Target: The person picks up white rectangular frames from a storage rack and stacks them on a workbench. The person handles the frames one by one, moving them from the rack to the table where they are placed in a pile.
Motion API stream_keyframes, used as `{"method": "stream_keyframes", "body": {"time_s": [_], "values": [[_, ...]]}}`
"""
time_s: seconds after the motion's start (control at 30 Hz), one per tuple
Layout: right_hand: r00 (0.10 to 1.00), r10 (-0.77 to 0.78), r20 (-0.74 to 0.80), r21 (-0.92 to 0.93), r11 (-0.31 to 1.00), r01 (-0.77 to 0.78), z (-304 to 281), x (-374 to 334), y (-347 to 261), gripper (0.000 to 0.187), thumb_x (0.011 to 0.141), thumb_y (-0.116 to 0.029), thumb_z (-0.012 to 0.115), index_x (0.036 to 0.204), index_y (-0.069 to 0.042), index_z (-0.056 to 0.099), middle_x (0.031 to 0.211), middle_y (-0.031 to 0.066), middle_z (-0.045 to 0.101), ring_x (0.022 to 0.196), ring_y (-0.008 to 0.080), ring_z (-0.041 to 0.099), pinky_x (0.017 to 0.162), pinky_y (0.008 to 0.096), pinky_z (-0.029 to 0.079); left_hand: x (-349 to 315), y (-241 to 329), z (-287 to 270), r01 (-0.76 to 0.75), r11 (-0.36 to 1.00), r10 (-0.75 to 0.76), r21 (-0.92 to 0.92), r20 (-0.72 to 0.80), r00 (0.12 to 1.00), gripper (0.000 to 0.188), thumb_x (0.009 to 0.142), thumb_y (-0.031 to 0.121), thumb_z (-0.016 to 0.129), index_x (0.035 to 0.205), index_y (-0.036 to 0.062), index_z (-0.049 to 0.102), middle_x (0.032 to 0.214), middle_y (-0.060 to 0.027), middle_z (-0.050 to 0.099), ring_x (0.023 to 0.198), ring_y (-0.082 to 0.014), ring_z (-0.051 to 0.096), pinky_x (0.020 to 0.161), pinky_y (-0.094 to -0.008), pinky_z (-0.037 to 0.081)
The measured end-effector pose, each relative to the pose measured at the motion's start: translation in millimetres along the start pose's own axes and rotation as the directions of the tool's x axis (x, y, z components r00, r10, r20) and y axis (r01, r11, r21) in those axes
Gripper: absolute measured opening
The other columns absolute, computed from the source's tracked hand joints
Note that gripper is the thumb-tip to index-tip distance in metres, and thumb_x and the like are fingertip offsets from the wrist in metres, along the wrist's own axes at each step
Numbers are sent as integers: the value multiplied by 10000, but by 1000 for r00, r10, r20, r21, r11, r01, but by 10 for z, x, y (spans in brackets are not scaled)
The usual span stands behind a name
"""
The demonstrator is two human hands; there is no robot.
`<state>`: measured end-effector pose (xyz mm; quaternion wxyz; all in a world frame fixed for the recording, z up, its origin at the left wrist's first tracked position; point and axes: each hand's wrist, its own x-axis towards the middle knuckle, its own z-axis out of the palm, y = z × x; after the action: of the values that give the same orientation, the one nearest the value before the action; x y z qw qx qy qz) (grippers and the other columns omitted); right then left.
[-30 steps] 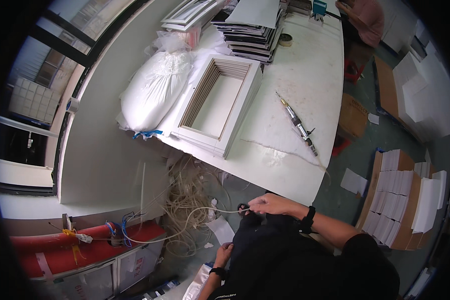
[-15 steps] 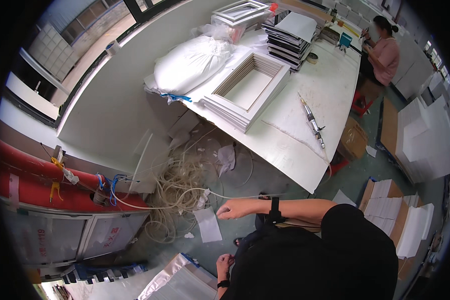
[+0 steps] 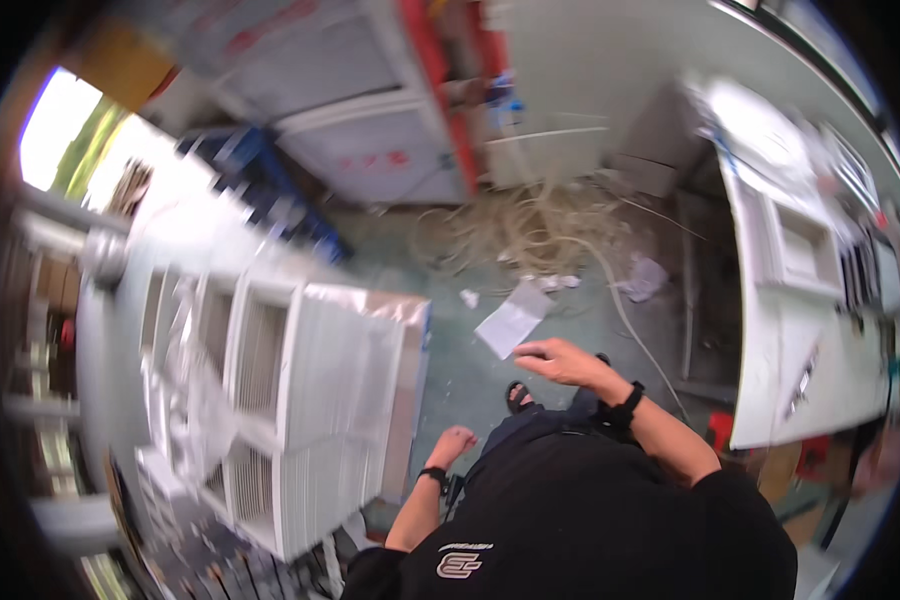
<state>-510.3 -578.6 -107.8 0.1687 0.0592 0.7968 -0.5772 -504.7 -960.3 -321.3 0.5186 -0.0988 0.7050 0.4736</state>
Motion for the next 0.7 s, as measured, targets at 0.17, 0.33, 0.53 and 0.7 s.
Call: {"method": "stream_keyframes", "body": {"time_s": [0.17, 0.33, 0.53, 0.7], "values": [[944, 132, 301, 13, 990, -143, 638, 587, -613, 523, 998, -351, 597, 1356, 30, 614, 1126, 125, 718, 997, 190, 670, 887, 313, 529, -450, -288, -37, -257, 963, 227, -87, -255, 940, 223, 912, 113, 536, 1018, -11, 687, 909, -81, 730, 832, -156, 682, 770, -302, 554], [817, 120, 565, -115, 991, -66, 1176, 1143, -979, 587, 988, -407, 617, 1392, 17, 588, 1061, 108, 708, 908, 160, 624, 830, 307, 525, -825, -306, 87, -297, 928, 185, -226, -411, 893, 242, 899, 125, 512, 1025, 0, 676, 855, -75, 715, 805, -164, 680, 755, -319, 547], [662, 42, 749, -124, 989, 78, 1668, 1833, -1234, 538, 1009, -371, 604, 1373, 26, 595, 1052, 108, 715, 922, 169, 636, 848, 303, 513, -1226, 41, -143, -242, 950, 88, -197, -574, 814, 290, 924, 185, 497, 1087, 21, 672, 793, -88, 680, 736, -185, 663, 718, -342, 531], [626, 48, 778, -117, 991, 69, 1799, 2631, -1642, 531, 1008, -357, 603, 1357, 43, 599, 1046, 98, 718, 964, 151, 648, 874, 300, 515, -1286, 236, -637, -263, 927, 9, -269, -683, 730, 292, 962, 237, 515, 1106, 43, 678, 786, -63, 686, 726, -161, 652, 715, -323, 528]]}}
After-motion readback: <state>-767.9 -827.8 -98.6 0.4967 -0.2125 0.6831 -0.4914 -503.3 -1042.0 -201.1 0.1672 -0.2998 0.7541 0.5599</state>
